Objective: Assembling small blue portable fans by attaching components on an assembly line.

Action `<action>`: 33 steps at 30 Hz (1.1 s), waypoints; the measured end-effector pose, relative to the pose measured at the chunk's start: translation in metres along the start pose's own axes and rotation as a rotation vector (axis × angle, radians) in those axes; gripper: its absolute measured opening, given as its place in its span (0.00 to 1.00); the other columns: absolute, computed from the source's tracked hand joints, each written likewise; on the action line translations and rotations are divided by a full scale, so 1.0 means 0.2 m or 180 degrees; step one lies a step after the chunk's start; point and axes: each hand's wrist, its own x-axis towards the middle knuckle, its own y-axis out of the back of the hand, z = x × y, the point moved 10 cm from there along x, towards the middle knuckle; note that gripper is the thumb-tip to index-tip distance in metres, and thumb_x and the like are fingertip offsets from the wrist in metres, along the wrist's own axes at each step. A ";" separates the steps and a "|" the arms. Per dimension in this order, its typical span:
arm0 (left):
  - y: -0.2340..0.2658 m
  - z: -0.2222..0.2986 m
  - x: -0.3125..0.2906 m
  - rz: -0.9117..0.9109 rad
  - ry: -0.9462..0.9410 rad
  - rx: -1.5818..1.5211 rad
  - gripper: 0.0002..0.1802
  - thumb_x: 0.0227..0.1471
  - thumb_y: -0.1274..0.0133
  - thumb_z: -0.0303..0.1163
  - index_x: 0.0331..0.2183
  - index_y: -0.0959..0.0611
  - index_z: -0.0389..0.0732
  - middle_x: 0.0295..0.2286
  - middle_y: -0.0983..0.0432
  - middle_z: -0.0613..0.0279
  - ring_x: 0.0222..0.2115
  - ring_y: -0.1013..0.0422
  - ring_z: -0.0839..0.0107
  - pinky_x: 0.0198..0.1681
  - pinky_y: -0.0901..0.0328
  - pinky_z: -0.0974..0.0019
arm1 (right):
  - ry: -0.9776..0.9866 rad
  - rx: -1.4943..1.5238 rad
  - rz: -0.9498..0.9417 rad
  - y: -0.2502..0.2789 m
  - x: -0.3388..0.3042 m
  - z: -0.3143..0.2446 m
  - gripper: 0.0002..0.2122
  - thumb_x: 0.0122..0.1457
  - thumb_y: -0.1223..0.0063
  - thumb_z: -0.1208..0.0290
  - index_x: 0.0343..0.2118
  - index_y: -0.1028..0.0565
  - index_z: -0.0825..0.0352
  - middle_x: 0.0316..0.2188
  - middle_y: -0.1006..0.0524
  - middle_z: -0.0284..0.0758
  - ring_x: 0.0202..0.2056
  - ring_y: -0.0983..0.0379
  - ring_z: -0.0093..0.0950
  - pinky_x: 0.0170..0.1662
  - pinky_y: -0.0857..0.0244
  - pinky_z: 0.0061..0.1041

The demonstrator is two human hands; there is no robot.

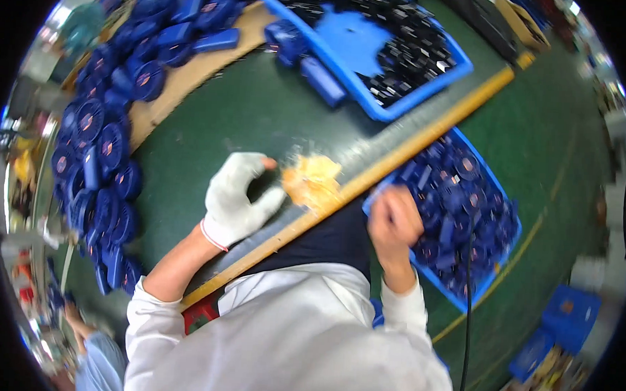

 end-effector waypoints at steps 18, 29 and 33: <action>-0.06 -0.38 -0.23 0.0309 0.1443 -0.1306 0.16 0.58 0.51 0.28 0.46 0.26 0.31 0.41 0.28 0.57 0.43 0.31 0.71 0.51 0.38 0.70 | 0.0634 -0.0626 0.0064 -0.22 0.06 -0.30 0.19 0.40 0.40 0.78 0.39 0.28 0.70 0.33 0.27 0.42 0.34 0.28 0.36 0.34 0.35 0.32; -0.01 -0.18 -0.17 0.0128 0.1151 0.0012 0.12 0.50 0.44 0.30 0.39 0.19 0.40 0.33 0.22 0.59 0.36 0.25 0.69 0.42 0.32 0.67 | -0.1111 -0.3979 -0.0424 1.29 -1.07 0.64 0.15 0.50 0.41 0.71 0.41 0.25 0.69 0.40 0.24 0.45 0.42 0.28 0.43 0.46 0.35 0.39; 0.02 -0.20 -0.26 0.0119 0.1397 -0.0139 0.15 0.45 0.41 0.32 0.38 0.20 0.40 0.33 0.23 0.60 0.32 0.25 0.70 0.38 0.30 0.67 | -0.1662 -0.3555 0.0124 1.82 -1.11 1.06 0.22 0.59 0.49 0.60 0.50 0.29 0.72 0.45 0.26 0.50 0.48 0.31 0.48 0.53 0.38 0.39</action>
